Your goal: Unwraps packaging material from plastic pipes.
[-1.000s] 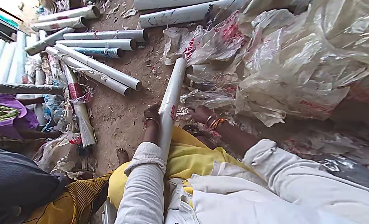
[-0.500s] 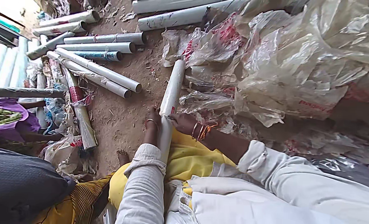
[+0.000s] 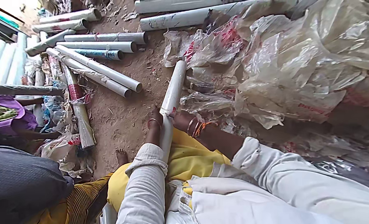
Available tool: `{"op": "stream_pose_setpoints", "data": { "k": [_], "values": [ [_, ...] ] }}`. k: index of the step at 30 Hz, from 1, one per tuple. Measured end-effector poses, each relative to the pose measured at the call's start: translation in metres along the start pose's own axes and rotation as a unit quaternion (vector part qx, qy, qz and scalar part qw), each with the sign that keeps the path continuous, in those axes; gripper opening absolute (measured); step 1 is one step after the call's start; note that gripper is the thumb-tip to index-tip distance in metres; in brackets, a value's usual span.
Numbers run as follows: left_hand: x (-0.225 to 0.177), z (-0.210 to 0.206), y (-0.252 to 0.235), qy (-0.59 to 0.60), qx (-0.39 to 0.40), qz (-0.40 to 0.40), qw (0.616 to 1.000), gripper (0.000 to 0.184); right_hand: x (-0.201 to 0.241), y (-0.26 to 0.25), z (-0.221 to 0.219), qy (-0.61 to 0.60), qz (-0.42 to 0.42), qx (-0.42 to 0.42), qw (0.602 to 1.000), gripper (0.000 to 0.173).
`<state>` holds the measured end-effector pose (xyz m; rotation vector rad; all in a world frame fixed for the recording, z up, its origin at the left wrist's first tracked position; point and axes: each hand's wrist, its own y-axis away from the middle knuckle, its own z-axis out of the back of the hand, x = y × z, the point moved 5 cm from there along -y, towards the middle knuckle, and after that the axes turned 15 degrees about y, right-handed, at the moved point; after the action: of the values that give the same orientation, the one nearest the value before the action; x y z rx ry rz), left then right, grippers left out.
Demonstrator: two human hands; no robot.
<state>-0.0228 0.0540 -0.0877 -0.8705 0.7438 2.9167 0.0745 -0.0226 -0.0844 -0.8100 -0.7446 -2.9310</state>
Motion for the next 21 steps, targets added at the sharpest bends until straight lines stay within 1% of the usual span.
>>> {"op": "stream_pose_setpoints", "data": {
  "k": [1, 2, 5, 6, 8, 9, 10, 12, 15, 17, 19, 21],
  "values": [
    [-0.003, 0.004, 0.003, 0.039, -0.026, -0.001, 0.999, 0.038, 0.001, -0.005, 0.0, 0.016, -0.024, 0.014, 0.999, 0.036],
    [-0.005, 0.005, 0.004, 0.055, -0.034, -0.008, 0.998, 0.037, -0.001, -0.014, -0.002, 0.031, -0.051, 0.02, 0.998, 0.036],
    [0.0, 0.003, 0.003, 0.089, -0.02, -0.046, 0.995, 0.041, -0.028, -0.034, 0.002, 0.015, -0.105, -0.001, 0.994, 0.042],
    [0.001, 0.004, 0.002, 0.092, -0.013, -0.059, 0.994, 0.043, -0.037, -0.033, 0.006, -0.004, -0.109, -0.021, 0.994, 0.041],
    [0.007, 0.001, -0.003, 0.063, 0.031, -0.068, 0.995, 0.038, -0.051, -0.022, 0.01, -0.05, -0.098, -0.075, 0.991, 0.041],
    [0.01, -0.003, -0.006, 0.045, 0.052, -0.066, 0.995, 0.037, -0.055, -0.012, 0.011, -0.069, -0.086, -0.092, 0.99, 0.04],
    [0.01, -0.004, -0.008, 0.031, 0.052, -0.061, 0.996, 0.034, -0.056, -0.001, 0.011, -0.085, -0.073, -0.097, 0.989, 0.04],
    [0.006, -0.002, -0.006, -0.004, 0.024, -0.032, 0.999, 0.028, -0.051, 0.017, 0.008, -0.1, -0.046, -0.087, 0.99, 0.039],
    [0.005, -0.006, -0.011, -0.027, 0.026, -0.013, 0.999, 0.031, -0.033, 0.028, -0.002, -0.109, 0.012, -0.067, 0.992, 0.038],
    [0.009, -0.01, -0.014, -0.033, 0.037, -0.007, 0.999, 0.036, -0.017, 0.024, -0.008, -0.083, 0.043, -0.056, 0.994, 0.038],
    [0.008, -0.012, -0.013, -0.046, 0.046, 0.002, 0.998, 0.038, -0.001, 0.018, -0.008, -0.016, 0.033, -0.016, 0.999, 0.04],
    [0.005, -0.012, -0.01, -0.057, 0.043, -0.001, 0.997, 0.038, 0.01, 0.014, -0.003, 0.024, 0.002, 0.015, 1.0, 0.037]
  ]
}}
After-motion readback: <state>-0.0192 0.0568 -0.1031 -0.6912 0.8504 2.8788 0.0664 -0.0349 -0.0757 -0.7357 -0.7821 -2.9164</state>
